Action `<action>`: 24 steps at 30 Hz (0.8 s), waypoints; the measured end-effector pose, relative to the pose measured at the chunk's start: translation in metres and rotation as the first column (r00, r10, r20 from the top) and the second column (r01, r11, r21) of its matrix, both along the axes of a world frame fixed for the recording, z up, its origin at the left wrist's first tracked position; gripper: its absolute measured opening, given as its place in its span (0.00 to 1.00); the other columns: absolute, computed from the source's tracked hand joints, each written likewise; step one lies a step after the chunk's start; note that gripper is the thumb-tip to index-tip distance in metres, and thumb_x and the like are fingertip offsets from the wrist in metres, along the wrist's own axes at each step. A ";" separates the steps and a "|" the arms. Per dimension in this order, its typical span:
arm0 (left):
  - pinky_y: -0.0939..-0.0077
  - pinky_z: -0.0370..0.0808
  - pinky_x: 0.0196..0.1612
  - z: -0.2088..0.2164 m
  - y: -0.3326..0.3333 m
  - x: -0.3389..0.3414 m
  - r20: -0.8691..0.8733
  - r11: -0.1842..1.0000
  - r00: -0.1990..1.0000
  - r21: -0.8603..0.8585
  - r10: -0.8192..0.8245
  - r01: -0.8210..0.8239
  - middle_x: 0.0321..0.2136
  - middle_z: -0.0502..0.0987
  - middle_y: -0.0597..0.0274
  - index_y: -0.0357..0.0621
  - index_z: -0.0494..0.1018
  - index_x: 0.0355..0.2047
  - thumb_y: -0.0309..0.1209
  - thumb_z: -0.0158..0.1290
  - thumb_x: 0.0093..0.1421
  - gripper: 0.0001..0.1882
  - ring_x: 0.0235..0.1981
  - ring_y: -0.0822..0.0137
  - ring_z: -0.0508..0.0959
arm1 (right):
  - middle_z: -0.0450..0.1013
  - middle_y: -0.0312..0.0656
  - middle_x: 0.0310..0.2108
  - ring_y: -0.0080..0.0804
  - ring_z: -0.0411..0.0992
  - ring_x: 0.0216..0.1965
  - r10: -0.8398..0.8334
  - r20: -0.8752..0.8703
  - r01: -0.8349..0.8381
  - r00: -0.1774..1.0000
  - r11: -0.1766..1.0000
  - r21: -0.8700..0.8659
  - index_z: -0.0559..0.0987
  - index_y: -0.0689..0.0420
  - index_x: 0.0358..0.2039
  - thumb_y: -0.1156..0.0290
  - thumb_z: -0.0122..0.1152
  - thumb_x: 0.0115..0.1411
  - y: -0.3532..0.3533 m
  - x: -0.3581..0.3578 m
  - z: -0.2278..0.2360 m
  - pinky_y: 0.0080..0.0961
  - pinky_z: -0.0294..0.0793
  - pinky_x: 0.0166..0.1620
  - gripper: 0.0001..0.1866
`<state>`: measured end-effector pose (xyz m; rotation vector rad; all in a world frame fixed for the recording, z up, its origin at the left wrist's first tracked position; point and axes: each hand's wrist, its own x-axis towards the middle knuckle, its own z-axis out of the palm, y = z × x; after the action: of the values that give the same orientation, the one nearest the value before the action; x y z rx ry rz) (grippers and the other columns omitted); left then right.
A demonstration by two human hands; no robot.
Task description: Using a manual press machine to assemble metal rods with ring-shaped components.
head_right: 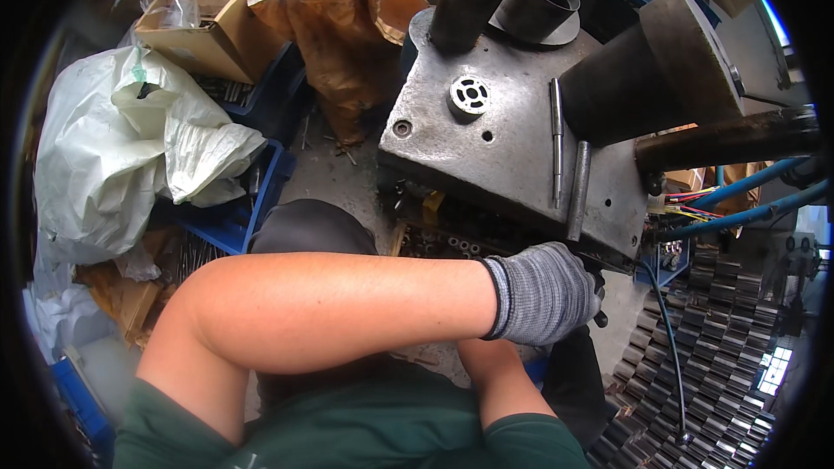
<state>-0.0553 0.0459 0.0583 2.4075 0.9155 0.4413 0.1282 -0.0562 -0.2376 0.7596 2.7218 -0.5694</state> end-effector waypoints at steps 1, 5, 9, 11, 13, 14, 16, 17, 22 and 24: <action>0.57 0.81 0.37 -0.003 0.001 0.002 0.004 1.000 1.000 0.005 -0.012 0.012 0.34 0.86 0.53 0.44 0.86 0.38 0.33 0.62 0.55 0.11 0.38 0.53 0.87 | 0.69 0.54 0.66 0.51 0.70 0.64 -0.002 0.000 0.002 1.000 1.000 -0.010 0.75 0.51 0.65 0.63 0.59 0.65 -0.004 0.000 -0.001 0.44 0.70 0.65 0.28; 0.57 0.82 0.41 -0.002 0.001 0.004 -0.010 0.997 0.998 -0.025 -0.069 0.069 0.34 0.86 0.50 0.41 0.84 0.37 0.35 0.65 0.53 0.14 0.40 0.51 0.87 | 0.69 0.54 0.66 0.51 0.70 0.65 -0.009 -0.004 0.009 1.000 0.999 -0.046 0.75 0.51 0.65 0.62 0.58 0.65 -0.014 -0.001 -0.004 0.44 0.70 0.65 0.27; 0.56 0.82 0.44 0.000 -0.001 0.001 -0.041 0.994 0.995 -0.056 -0.095 0.093 0.35 0.86 0.50 0.43 0.85 0.38 0.37 0.65 0.54 0.14 0.41 0.51 0.86 | 0.69 0.54 0.66 0.51 0.69 0.65 -0.007 -0.014 0.006 1.000 0.997 -0.083 0.75 0.51 0.65 0.62 0.58 0.65 -0.024 -0.007 -0.007 0.43 0.70 0.65 0.27; 0.56 0.82 0.44 -0.001 -0.001 0.003 -0.043 0.994 0.995 -0.053 -0.094 0.091 0.36 0.86 0.51 0.44 0.85 0.39 0.37 0.65 0.54 0.14 0.42 0.51 0.86 | 0.69 0.54 0.66 0.50 0.69 0.65 -0.008 -0.014 0.006 1.000 0.995 -0.102 0.75 0.51 0.65 0.62 0.58 0.65 -0.028 -0.007 -0.008 0.43 0.70 0.65 0.27; 0.57 0.82 0.44 -0.003 0.000 0.009 -0.044 0.994 0.994 -0.047 -0.101 0.099 0.37 0.86 0.52 0.46 0.85 0.40 0.37 0.65 0.55 0.14 0.42 0.52 0.86 | 0.69 0.54 0.66 0.50 0.69 0.65 -0.009 -0.012 0.008 1.000 0.993 -0.119 0.75 0.51 0.65 0.62 0.58 0.65 -0.032 -0.004 -0.008 0.43 0.70 0.65 0.27; 0.57 0.82 0.44 -0.004 0.000 0.011 -0.045 0.994 0.993 -0.043 -0.105 0.103 0.38 0.86 0.53 0.47 0.85 0.41 0.37 0.65 0.55 0.14 0.43 0.52 0.86 | 0.69 0.54 0.66 0.50 0.69 0.65 -0.011 -0.010 0.009 1.000 0.992 -0.127 0.75 0.51 0.65 0.62 0.58 0.65 -0.034 -0.004 -0.008 0.43 0.70 0.65 0.27; 0.57 0.82 0.43 -0.009 0.000 0.015 -0.045 0.993 0.992 -0.034 -0.115 0.113 0.39 0.86 0.54 0.48 0.86 0.42 0.36 0.64 0.55 0.15 0.43 0.53 0.86 | 0.69 0.54 0.65 0.50 0.69 0.65 -0.015 -0.007 0.013 1.000 0.990 -0.141 0.76 0.51 0.65 0.62 0.58 0.65 -0.037 -0.001 -0.007 0.43 0.70 0.65 0.27; 0.57 0.82 0.43 -0.011 0.001 0.016 -0.044 0.993 0.992 -0.027 -0.120 0.119 0.40 0.86 0.55 0.49 0.86 0.43 0.36 0.64 0.56 0.15 0.44 0.54 0.86 | 0.69 0.54 0.65 0.50 0.69 0.65 -0.017 -0.004 0.017 1.000 0.989 -0.145 0.76 0.51 0.65 0.62 0.58 0.65 -0.036 0.001 -0.006 0.43 0.69 0.65 0.27; 0.58 0.82 0.43 -0.011 0.001 0.018 -0.029 0.990 0.990 0.019 -0.140 0.141 0.43 0.87 0.57 0.53 0.86 0.46 0.35 0.64 0.57 0.16 0.45 0.55 0.86 | 0.69 0.54 0.65 0.50 0.69 0.65 -0.033 0.025 0.036 0.999 0.987 -0.157 0.76 0.51 0.64 0.62 0.58 0.65 -0.032 0.013 -0.001 0.43 0.69 0.66 0.27; 0.58 0.81 0.46 0.006 -0.002 0.009 -0.193 0.988 0.971 -0.092 -0.139 0.123 0.45 0.86 0.56 0.51 0.86 0.48 0.36 0.65 0.56 0.18 0.47 0.55 0.85 | 0.69 0.54 0.65 0.50 0.69 0.65 -0.051 0.024 0.055 0.998 0.986 -0.155 0.76 0.51 0.64 0.62 0.58 0.65 -0.030 0.018 0.002 0.43 0.69 0.66 0.27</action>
<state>-0.0466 0.0435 0.0644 2.4515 0.8329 0.1138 0.1463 -0.0857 -0.2353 0.7950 2.6083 -0.7713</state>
